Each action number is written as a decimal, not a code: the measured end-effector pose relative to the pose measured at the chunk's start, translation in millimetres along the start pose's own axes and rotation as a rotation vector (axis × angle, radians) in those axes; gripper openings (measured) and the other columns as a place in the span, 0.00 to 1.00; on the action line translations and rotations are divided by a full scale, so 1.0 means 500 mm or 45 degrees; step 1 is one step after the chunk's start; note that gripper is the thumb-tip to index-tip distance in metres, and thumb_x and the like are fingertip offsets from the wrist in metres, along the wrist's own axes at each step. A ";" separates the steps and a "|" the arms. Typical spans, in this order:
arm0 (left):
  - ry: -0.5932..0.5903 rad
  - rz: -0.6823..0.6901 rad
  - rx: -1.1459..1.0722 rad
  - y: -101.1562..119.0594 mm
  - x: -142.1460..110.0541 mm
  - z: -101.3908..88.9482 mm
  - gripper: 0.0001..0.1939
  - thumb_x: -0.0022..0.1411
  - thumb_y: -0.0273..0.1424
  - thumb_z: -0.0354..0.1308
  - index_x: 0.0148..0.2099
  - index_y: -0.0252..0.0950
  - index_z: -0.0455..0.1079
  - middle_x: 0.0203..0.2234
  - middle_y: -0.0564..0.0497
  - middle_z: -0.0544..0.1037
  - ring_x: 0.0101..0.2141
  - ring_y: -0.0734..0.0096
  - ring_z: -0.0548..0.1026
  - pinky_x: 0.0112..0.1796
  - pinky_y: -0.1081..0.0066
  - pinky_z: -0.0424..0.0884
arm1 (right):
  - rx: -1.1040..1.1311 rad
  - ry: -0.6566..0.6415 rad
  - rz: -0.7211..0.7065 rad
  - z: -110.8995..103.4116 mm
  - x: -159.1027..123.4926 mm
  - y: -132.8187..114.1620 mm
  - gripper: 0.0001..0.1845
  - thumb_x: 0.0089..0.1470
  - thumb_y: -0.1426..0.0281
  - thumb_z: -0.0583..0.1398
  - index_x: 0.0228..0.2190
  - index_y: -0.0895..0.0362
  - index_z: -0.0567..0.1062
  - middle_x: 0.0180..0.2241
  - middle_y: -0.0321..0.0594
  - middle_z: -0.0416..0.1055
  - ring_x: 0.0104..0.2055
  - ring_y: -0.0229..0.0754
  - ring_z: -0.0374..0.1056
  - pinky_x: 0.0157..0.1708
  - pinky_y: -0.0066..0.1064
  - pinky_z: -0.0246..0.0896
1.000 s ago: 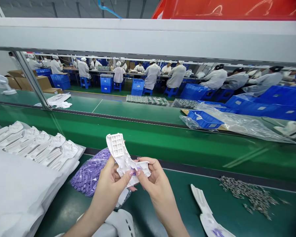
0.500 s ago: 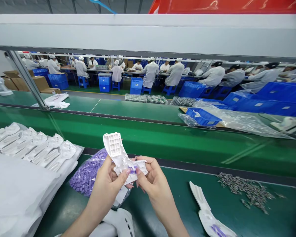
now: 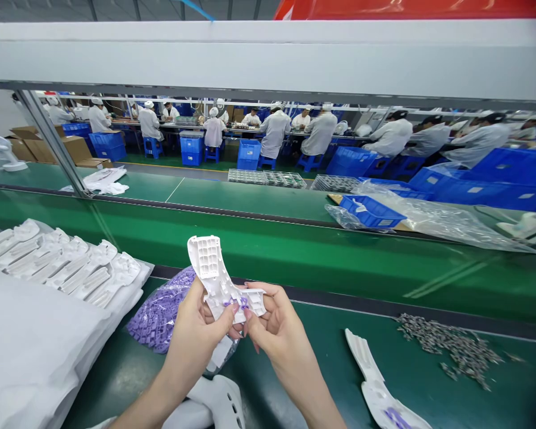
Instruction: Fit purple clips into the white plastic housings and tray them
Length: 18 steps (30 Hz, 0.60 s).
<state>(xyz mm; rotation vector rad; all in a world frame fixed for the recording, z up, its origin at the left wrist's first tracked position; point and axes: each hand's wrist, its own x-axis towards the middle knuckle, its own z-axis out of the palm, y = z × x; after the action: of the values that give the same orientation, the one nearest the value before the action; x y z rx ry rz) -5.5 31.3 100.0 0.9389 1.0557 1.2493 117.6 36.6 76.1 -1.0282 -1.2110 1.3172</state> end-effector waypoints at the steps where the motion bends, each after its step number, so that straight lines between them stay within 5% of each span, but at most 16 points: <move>1: -0.013 0.000 0.004 -0.001 0.001 -0.002 0.22 0.52 0.31 0.62 0.49 0.34 0.62 0.35 0.48 0.75 0.25 0.71 0.74 0.27 0.71 0.75 | 0.012 -0.004 0.022 0.000 -0.002 -0.005 0.15 0.51 0.65 0.60 0.40 0.56 0.65 0.36 0.41 0.72 0.22 0.31 0.62 0.15 0.21 0.54; 8: -0.189 -0.043 -0.128 0.013 -0.005 -0.014 0.27 0.57 0.33 0.59 0.56 0.33 0.56 0.32 0.51 0.74 0.27 0.72 0.75 0.30 0.72 0.75 | 0.089 -0.109 0.122 -0.019 0.001 -0.028 0.20 0.50 0.59 0.62 0.39 0.57 0.64 0.26 0.34 0.70 0.16 0.30 0.60 0.17 0.24 0.58; 18: -0.265 -0.117 -0.136 0.004 0.001 -0.022 0.25 0.58 0.35 0.59 0.52 0.29 0.57 0.25 0.48 0.76 0.23 0.72 0.75 0.26 0.74 0.74 | 0.143 -0.139 0.197 -0.021 -0.002 -0.019 0.18 0.50 0.59 0.63 0.35 0.57 0.64 0.20 0.30 0.68 0.16 0.33 0.63 0.18 0.25 0.61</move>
<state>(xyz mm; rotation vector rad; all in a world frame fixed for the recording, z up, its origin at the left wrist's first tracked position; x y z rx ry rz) -16.5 32.0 99.0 0.9069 0.8510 1.0962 129.2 36.3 83.9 -0.9954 -1.1417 1.5613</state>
